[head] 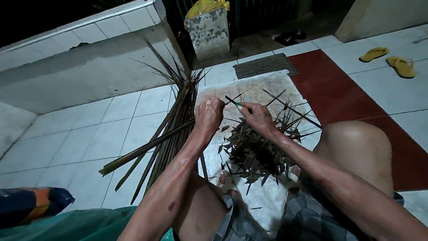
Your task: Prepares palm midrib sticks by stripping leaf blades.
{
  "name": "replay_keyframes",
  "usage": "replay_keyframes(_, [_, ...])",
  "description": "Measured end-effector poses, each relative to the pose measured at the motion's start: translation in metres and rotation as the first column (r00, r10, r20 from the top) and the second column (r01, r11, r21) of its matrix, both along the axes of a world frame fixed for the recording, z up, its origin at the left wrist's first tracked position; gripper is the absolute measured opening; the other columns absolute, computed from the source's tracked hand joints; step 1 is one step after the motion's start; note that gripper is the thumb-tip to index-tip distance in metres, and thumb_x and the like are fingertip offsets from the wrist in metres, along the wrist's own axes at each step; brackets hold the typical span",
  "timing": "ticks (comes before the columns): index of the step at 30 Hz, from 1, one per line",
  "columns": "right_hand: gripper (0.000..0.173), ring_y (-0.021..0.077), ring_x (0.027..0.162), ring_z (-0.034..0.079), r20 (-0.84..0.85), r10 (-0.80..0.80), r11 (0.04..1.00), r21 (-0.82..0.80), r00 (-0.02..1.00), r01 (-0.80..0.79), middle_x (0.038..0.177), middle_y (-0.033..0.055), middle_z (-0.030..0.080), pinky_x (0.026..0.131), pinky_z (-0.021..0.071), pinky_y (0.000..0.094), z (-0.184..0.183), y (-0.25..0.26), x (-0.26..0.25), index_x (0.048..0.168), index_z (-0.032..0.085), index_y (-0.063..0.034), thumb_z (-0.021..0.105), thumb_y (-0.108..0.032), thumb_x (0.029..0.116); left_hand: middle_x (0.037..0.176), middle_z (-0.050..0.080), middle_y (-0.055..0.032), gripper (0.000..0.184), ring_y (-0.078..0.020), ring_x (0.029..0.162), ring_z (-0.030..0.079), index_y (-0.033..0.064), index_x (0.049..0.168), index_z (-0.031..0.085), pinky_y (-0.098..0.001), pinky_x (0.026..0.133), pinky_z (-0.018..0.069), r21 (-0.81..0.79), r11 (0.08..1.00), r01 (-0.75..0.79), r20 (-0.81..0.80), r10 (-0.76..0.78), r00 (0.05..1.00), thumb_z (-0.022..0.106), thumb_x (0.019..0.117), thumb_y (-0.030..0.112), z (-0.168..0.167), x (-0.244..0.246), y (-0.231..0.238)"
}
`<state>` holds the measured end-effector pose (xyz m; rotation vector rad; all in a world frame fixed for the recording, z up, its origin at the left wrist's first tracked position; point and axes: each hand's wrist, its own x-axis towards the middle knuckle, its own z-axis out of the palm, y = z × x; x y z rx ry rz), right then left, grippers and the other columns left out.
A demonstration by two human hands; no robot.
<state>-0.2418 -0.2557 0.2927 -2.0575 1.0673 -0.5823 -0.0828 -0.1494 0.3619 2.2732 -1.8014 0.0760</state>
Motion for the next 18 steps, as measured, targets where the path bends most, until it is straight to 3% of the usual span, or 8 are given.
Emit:
replay_keyframes(2, [0.037, 0.0322, 0.088, 0.069, -0.002, -0.027, 1.0, -0.01, 1.0, 0.027, 0.098, 0.0118, 0.074, 0.074, 0.0522, 0.0597, 0.002, 0.001, 0.001, 0.13, 0.071, -0.0237, 0.049, -0.044, 0.1076, 0.088, 0.069, -0.015, 0.015, -0.0354, 0.082, 0.069, 0.0118, 0.099, 0.075, -0.0538, 0.067, 0.0549, 0.012, 1.0, -0.001, -0.024, 0.001, 1.0, 0.065, 0.1015, 0.022, 0.006, -0.006, 0.012])
replay_keyframes(6, [0.038, 0.0325, 0.096, 0.07, 0.034, -0.079, 0.997, 0.006, 0.996, 0.079, 0.105, 0.0116, 0.074, 0.084, 0.0525, 0.0608, -0.031, -0.036, -0.004, 0.131, 0.071, -0.0233, 0.049, -0.044, 0.1075, 0.089, 0.07, -0.0145, 0.015, -0.0346, 0.084, 0.069, 0.0131, 0.1, 0.076, -0.054, 0.07, 0.055, 0.059, 0.998, -0.03, -0.027, 0.032, 0.999, 0.064, 0.1018, 0.023, 0.008, -0.007, 0.007])
replay_keyframes(9, [0.039, 0.0298, 0.077, 0.067, 0.187, -0.088, 0.989, -0.104, 0.978, 0.109, 0.095, 0.0103, 0.07, 0.065, 0.0539, 0.0566, -0.073, -0.049, -0.032, 0.133, 0.066, -0.0262, 0.047, -0.049, 0.1076, 0.092, 0.074, -0.0103, 0.018, -0.0322, 0.089, 0.071, 0.0177, 0.101, 0.078, -0.0554, 0.073, 0.0552, 0.087, 0.994, -0.069, -0.015, 0.071, 0.997, 0.062, 0.1022, 0.025, -0.002, 0.008, -0.012])
replay_keyframes(11, [0.04, 0.0308, 0.076, 0.066, 0.179, -0.108, 0.993, -0.025, 0.978, 0.115, 0.092, 0.0131, 0.07, 0.068, 0.0524, 0.0572, -0.051, -0.046, -0.03, 0.131, 0.069, -0.018, 0.048, -0.044, 0.108, 0.092, 0.074, -0.0099, 0.017, -0.0319, 0.088, 0.071, 0.0181, 0.102, 0.079, -0.0564, 0.073, 0.0554, 0.08, 0.994, -0.078, -0.047, 0.082, 0.996, 0.063, 0.1021, 0.025, -0.004, 0.014, -0.014])
replay_keyframes(13, [0.039, 0.0304, 0.071, 0.064, 0.163, -0.065, 0.998, 0.004, 0.985, 0.065, 0.088, 0.0141, 0.069, 0.064, 0.0525, 0.0556, -0.035, -0.033, -0.025, 0.129, 0.069, -0.0146, 0.049, -0.04, 0.1085, 0.092, 0.074, -0.0097, 0.017, -0.0318, 0.089, 0.071, 0.0186, 0.103, 0.079, -0.0569, 0.074, 0.0553, 0.071, 0.995, -0.073, -0.067, 0.078, 0.995, 0.063, 0.1014, 0.025, -0.006, 0.019, -0.015])
replay_keyframes(16, [0.037, 0.0246, 0.069, 0.065, 0.183, 0.011, 1.0, -0.013, 0.983, -0.009, 0.087, 0.0093, 0.07, 0.064, 0.0544, 0.0508, -0.033, -0.023, -0.018, 0.131, 0.069, -0.02, 0.05, -0.042, 0.1077, 0.09, 0.075, -0.0066, 0.017, -0.0277, 0.085, 0.071, 0.019, 0.104, 0.08, -0.0555, 0.075, 0.0562, 0.078, 0.995, -0.065, -0.14, 0.076, 0.987, 0.064, 0.101, 0.026, -0.006, 0.02, -0.02])
replay_keyframes(18, [0.035, 0.0217, 0.069, 0.064, 0.219, 0.061, 0.998, -0.004, 0.974, -0.062, 0.086, 0.0077, 0.07, 0.064, 0.0538, 0.0477, -0.033, -0.021, -0.014, 0.132, 0.069, -0.0212, 0.053, -0.04, 0.1071, 0.081, 0.074, -0.0056, 0.019, -0.0244, 0.073, 0.07, 0.0157, 0.102, 0.078, -0.0538, 0.071, 0.0569, 0.067, 0.996, -0.052, -0.268, 0.068, 0.961, 0.064, 0.1025, 0.028, -0.006, 0.019, -0.02])
